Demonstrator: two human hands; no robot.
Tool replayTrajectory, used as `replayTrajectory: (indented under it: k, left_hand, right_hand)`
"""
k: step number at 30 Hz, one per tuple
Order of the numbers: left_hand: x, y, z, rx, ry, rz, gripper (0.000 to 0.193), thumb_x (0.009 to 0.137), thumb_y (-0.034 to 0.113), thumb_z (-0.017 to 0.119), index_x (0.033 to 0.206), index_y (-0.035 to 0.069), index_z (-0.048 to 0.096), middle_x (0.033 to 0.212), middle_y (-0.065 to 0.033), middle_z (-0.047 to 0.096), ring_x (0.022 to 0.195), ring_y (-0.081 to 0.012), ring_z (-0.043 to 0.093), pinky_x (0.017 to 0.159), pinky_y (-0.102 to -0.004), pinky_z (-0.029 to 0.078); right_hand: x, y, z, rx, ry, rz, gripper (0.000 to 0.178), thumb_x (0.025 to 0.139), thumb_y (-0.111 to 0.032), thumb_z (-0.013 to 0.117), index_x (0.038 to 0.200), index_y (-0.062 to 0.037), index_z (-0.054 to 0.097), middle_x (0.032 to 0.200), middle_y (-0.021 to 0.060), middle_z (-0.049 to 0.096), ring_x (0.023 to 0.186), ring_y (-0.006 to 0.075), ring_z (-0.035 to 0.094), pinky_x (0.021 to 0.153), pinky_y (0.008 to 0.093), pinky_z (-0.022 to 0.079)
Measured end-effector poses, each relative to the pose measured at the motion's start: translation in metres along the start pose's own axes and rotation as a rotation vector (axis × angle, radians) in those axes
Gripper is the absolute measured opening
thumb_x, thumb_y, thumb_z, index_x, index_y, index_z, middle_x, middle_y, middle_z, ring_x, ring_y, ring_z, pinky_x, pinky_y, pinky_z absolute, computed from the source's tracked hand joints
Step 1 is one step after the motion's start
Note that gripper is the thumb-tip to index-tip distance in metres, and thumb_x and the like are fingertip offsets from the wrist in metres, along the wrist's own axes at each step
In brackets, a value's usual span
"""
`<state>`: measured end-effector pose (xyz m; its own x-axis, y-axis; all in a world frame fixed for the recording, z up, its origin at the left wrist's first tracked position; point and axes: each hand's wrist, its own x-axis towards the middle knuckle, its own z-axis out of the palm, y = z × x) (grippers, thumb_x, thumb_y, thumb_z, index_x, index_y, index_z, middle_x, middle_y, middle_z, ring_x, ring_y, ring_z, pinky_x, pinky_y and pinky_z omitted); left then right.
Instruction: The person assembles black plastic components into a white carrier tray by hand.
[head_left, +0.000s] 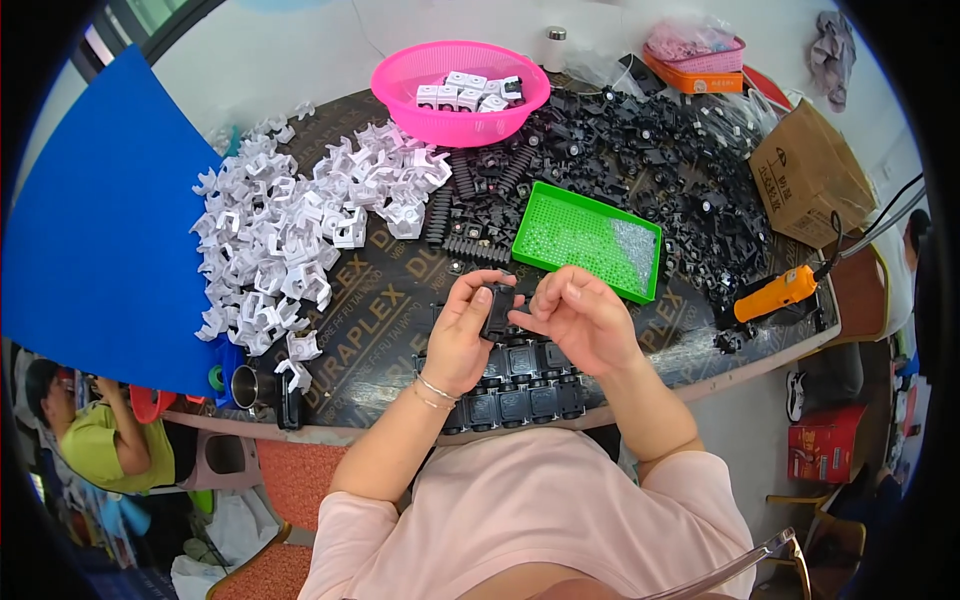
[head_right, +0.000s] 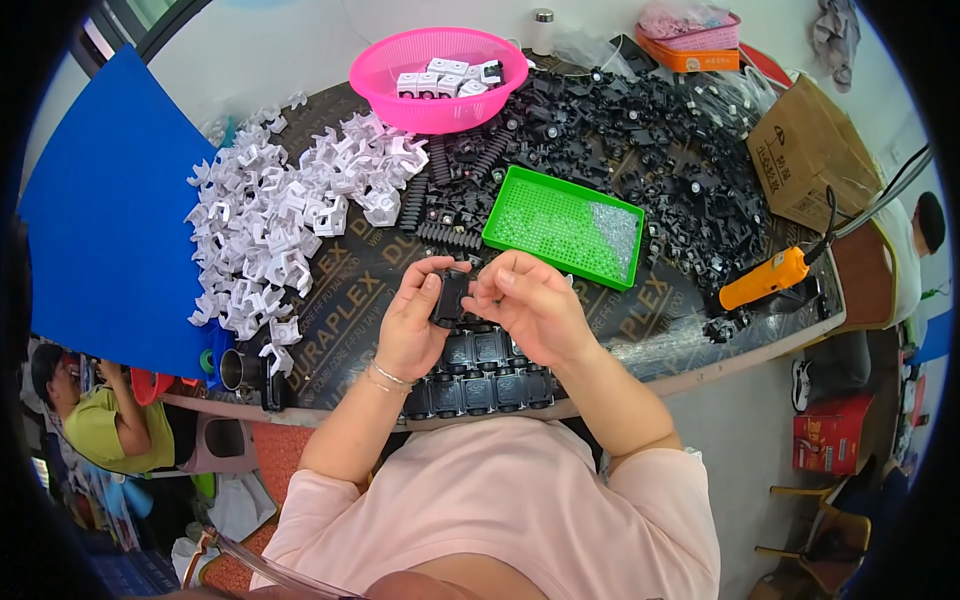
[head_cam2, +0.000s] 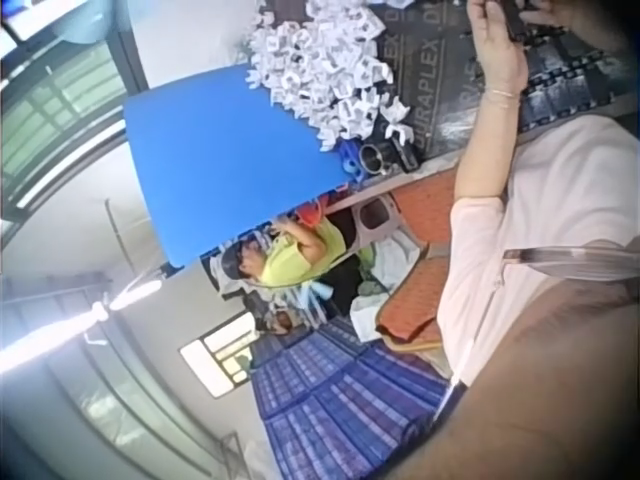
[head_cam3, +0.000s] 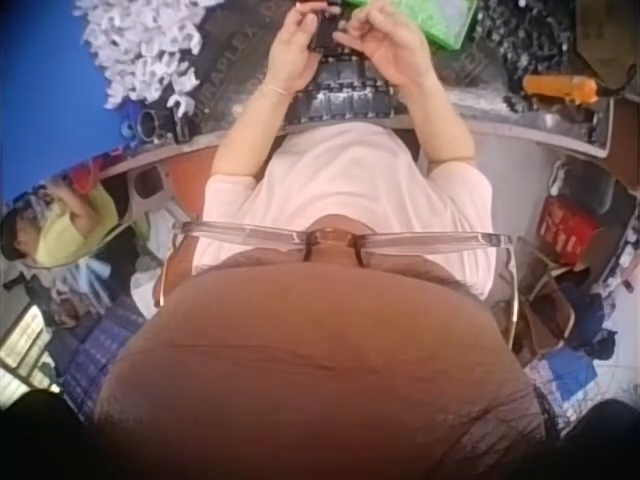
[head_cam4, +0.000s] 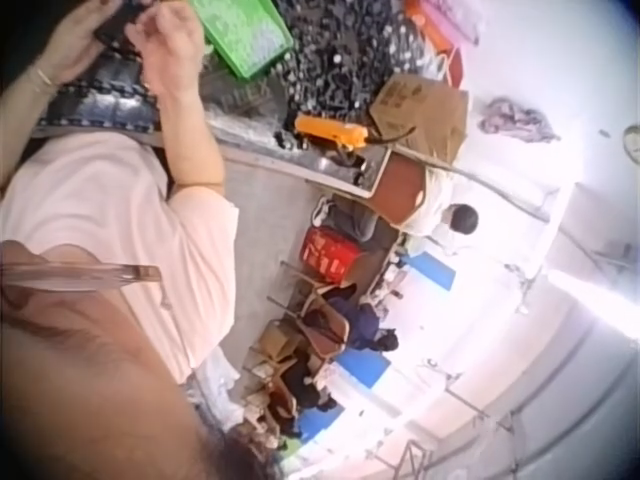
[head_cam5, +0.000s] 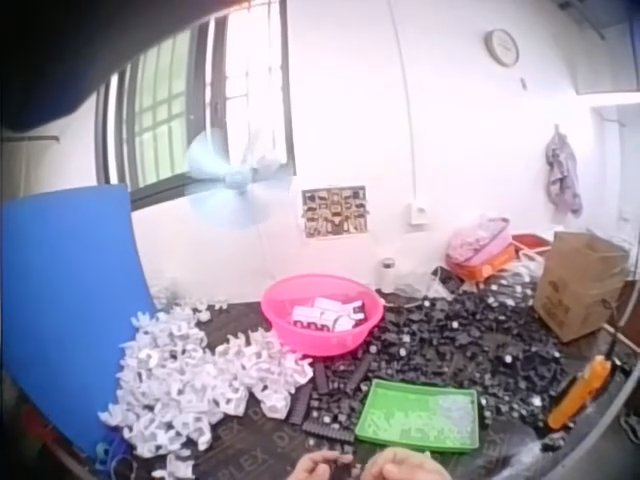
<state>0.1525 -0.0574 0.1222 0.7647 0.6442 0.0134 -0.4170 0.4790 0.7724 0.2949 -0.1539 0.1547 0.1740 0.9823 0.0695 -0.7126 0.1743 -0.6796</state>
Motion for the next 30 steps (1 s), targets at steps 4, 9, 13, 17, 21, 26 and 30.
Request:
replayTrajectory:
  k: [4,9,13,17,21,26,30]
  left_hand:
    - [0.0,0.009,0.001,-0.122,-0.012,-0.003,0.026,0.099,0.025,0.044,0.118,0.008,0.047,0.118,-0.0098,0.056,0.102,-0.0204,0.058,0.087,-0.0328,0.048]
    - [-0.001,-0.003,0.001,-0.124,-0.001,-0.068,0.025,0.099,0.025,0.041,0.117,0.009,0.047,0.12,-0.0125,0.055,0.102,-0.0239,0.059,0.087,-0.0353,0.05]
    - [0.0,-0.003,-0.002,-0.293,0.03,-0.136,0.025,0.099,0.025,0.041,0.118,0.009,0.046,0.12,-0.0159,0.054,0.103,-0.0244,0.057,0.087,-0.0396,0.05]
    - [0.003,-0.006,0.002,-0.222,0.01,-0.034,0.026,0.099,0.025,0.041,0.118,0.008,0.046,0.121,-0.0153,0.053,0.105,-0.025,0.057,0.089,-0.0373,0.049]
    - [0.004,-0.008,0.007,-0.039,0.007,0.084,0.027,0.099,0.025,0.041,0.118,0.006,0.045,0.122,-0.0135,0.053,0.107,-0.0251,0.057,0.09,-0.0343,0.048]
    - [0.004,-0.01,0.002,-0.111,-0.036,0.051,0.027,0.1,0.024,0.04,0.119,0.007,0.045,0.124,-0.0141,0.052,0.108,-0.0255,0.056,0.091,-0.0353,0.046]
    - [0.0,-0.016,0.003,-0.301,-0.086,-0.038,0.028,0.099,0.026,0.04,0.12,0.007,0.045,0.125,-0.0157,0.051,0.108,-0.0258,0.056,0.091,-0.0365,0.048]
  right_hand:
    - [0.002,0.005,-0.01,0.095,-0.025,0.01,0.022,0.093,-0.023,0.051,0.09,-0.0016,0.054,0.081,0.0055,0.049,0.071,0.0142,0.049,0.095,0.0482,0.046]
    - [0.007,0.005,-0.004,0.328,-0.114,-0.028,0.018,0.094,-0.019,0.049,0.094,-0.0015,0.053,0.081,0.0047,0.048,0.066,0.0111,0.046,0.091,0.0467,0.049]
    - [0.002,0.004,-0.016,0.09,-0.033,-0.098,0.01,0.091,-0.01,0.052,0.094,-0.0009,0.056,0.079,0.0043,0.055,0.068,0.0108,0.052,0.091,0.0469,0.049]
    - [-0.003,0.008,-0.019,0.057,0.05,-0.089,0.005,0.09,-0.006,0.054,0.093,-0.0019,0.055,0.078,0.0034,0.056,0.072,0.0097,0.055,0.092,0.0463,0.05]
    - [-0.003,0.01,-0.024,0.082,0.01,-0.073,0.005,0.09,-0.006,0.054,0.092,-0.0024,0.055,0.079,0.003,0.057,0.073,0.0096,0.056,0.092,0.0462,0.05]
    - [-0.005,0.008,-0.023,0.224,-0.131,0.001,0.008,0.089,-0.008,0.056,0.095,-0.0023,0.054,0.08,0.0033,0.056,0.067,0.0081,0.051,0.094,0.0425,0.049]
    - [-0.007,0.021,-0.015,0.074,-0.2,-0.09,0.01,0.087,-0.006,0.059,0.095,-0.0019,0.054,0.087,0.0027,0.057,0.069,0.01,0.052,0.089,0.0333,0.049]
